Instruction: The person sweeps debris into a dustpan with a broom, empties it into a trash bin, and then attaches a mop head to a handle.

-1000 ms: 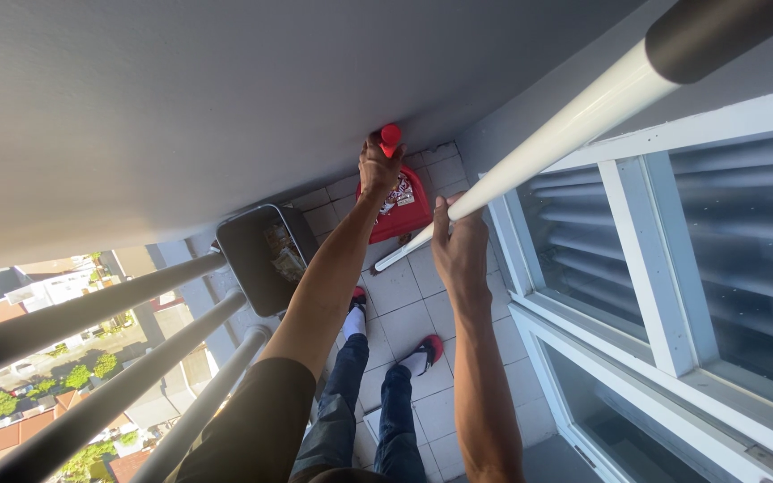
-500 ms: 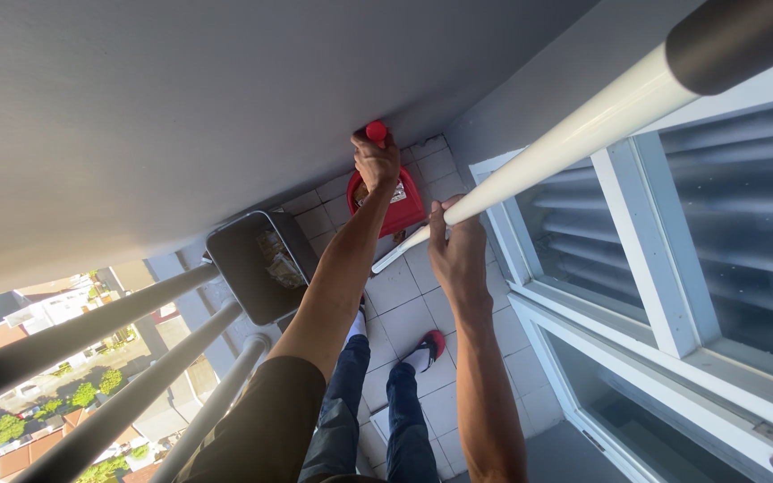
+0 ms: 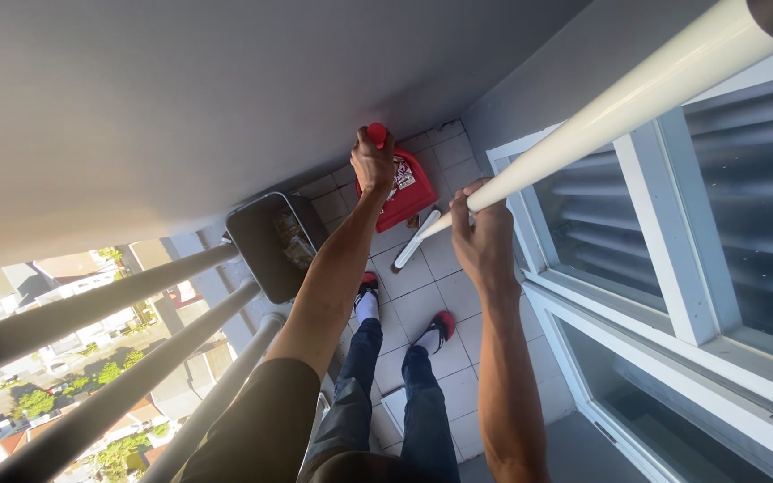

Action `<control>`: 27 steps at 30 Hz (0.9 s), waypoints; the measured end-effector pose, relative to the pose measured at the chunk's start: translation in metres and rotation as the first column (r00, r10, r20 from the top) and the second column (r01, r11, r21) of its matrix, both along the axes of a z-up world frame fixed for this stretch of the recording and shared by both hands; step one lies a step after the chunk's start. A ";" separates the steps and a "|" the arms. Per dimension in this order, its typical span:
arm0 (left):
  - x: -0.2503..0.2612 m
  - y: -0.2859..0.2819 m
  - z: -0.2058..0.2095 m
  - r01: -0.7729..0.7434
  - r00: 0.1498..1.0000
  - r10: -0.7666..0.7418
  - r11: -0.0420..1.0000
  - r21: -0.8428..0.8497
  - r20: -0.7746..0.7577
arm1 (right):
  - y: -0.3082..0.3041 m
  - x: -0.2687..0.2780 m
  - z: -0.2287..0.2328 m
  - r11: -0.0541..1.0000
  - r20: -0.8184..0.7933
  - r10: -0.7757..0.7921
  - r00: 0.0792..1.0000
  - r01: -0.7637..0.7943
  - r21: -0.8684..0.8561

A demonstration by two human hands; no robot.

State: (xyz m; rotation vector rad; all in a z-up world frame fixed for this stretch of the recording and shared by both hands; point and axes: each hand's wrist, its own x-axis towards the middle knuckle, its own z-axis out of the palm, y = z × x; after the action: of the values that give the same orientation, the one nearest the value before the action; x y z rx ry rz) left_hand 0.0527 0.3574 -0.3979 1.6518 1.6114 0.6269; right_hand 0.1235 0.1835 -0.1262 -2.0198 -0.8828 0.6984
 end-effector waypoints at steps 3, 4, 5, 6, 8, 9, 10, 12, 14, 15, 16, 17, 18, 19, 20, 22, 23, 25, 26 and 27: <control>-0.015 -0.011 0.006 -0.067 0.998 0.067 0.996 0.061 0.011 | -0.015 0.005 -0.018 0.975 0.062 0.084 0.995 -0.095 0.201; -0.022 -0.015 0.012 -0.074 0.997 0.074 0.996 0.059 0.007 | -0.016 0.003 -0.011 0.975 0.059 0.091 0.994 -0.101 0.199; -0.027 -0.018 0.017 -0.092 0.996 0.091 0.995 0.041 0.014 | -0.016 0.004 -0.004 0.988 0.023 0.083 0.996 -0.085 0.126; -0.032 -0.021 0.022 -0.109 0.994 0.109 0.994 0.024 0.021 | -0.017 0.004 0.002 0.996 -0.012 0.073 0.997 -0.072 0.051; -0.042 -0.027 0.027 -0.141 0.990 0.140 0.988 0.056 0.029 | -0.024 0.009 -0.005 0.990 -0.013 0.112 0.994 -0.110 0.092; -0.047 -0.036 0.029 -0.157 0.987 0.154 0.985 0.078 0.038 | -0.033 0.010 -0.008 0.984 -0.012 0.134 0.991 -0.131 0.123; -0.053 -0.043 0.033 -0.166 0.986 0.164 0.983 0.073 0.034 | -0.038 0.010 -0.007 0.983 -0.016 0.143 0.990 -0.140 0.118; -0.063 -0.050 0.042 -0.192 0.981 0.192 0.981 0.034 -0.020 | -0.043 0.012 -0.006 0.969 -0.030 0.167 0.985 -0.159 0.190; -0.071 -0.058 0.048 -0.265 0.964 0.266 0.964 0.024 -0.033 | -0.050 0.014 -0.006 0.953 -0.041 0.218 0.975 -0.203 0.225; -0.075 -0.064 0.050 -0.323 0.946 0.323 0.946 0.012 -0.041 | -0.055 0.015 -0.006 0.938 -0.046 0.253 0.966 -0.233 0.257; -0.080 -0.070 0.055 -0.334 0.941 0.334 0.942 0.010 -0.045 | -0.058 0.015 -0.005 0.936 -0.050 0.265 0.963 -0.244 0.255; -0.084 -0.075 0.060 -0.366 0.929 0.363 0.930 -0.033 -0.070 | -0.061 0.017 -0.004 0.937 -0.052 0.278 0.959 -0.259 0.233; -0.087 -0.080 0.064 -0.398 0.916 0.390 0.915 -0.074 -0.097 | -0.063 0.019 -0.003 0.938 -0.054 0.292 0.955 -0.275 0.212; -0.089 -0.086 0.066 -0.408 0.911 0.401 0.910 -0.076 -0.097 | -0.066 0.021 -0.003 0.935 -0.054 0.303 0.952 -0.286 0.211; -0.092 -0.091 0.067 -0.447 0.893 0.439 0.891 -0.082 -0.097 | -0.069 0.023 -0.003 0.931 -0.075 0.316 0.946 -0.294 0.217; -0.100 -0.105 0.068 -0.495 0.868 0.486 0.865 -0.086 -0.102 | -0.076 0.024 -0.006 0.924 -0.101 0.339 0.935 -0.310 0.225; -0.104 -0.111 0.068 -0.514 0.857 0.503 0.852 -0.099 -0.116 | -0.079 0.026 -0.008 0.913 -0.087 0.361 0.928 -0.334 0.235; -0.108 -0.122 0.073 -0.540 0.840 0.527 0.835 -0.110 -0.129 | -0.084 0.029 -0.009 0.898 -0.072 0.392 0.917 -0.364 0.247; -0.109 -0.128 0.077 -0.553 0.832 0.537 0.824 -0.127 -0.137 | -0.086 0.030 -0.008 0.899 -0.070 0.403 0.912 -0.381 0.216; -0.111 -0.135 0.081 -0.564 0.825 0.545 0.813 -0.147 -0.149 | -0.091 0.031 -0.008 0.901 -0.071 0.412 0.908 -0.394 0.181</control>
State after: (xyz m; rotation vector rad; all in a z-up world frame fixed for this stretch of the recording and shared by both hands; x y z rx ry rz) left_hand -0.0579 0.2221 -0.3171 1.0763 2.1828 0.6578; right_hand 0.1547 0.0928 -0.1339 -1.6502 -1.2700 0.9208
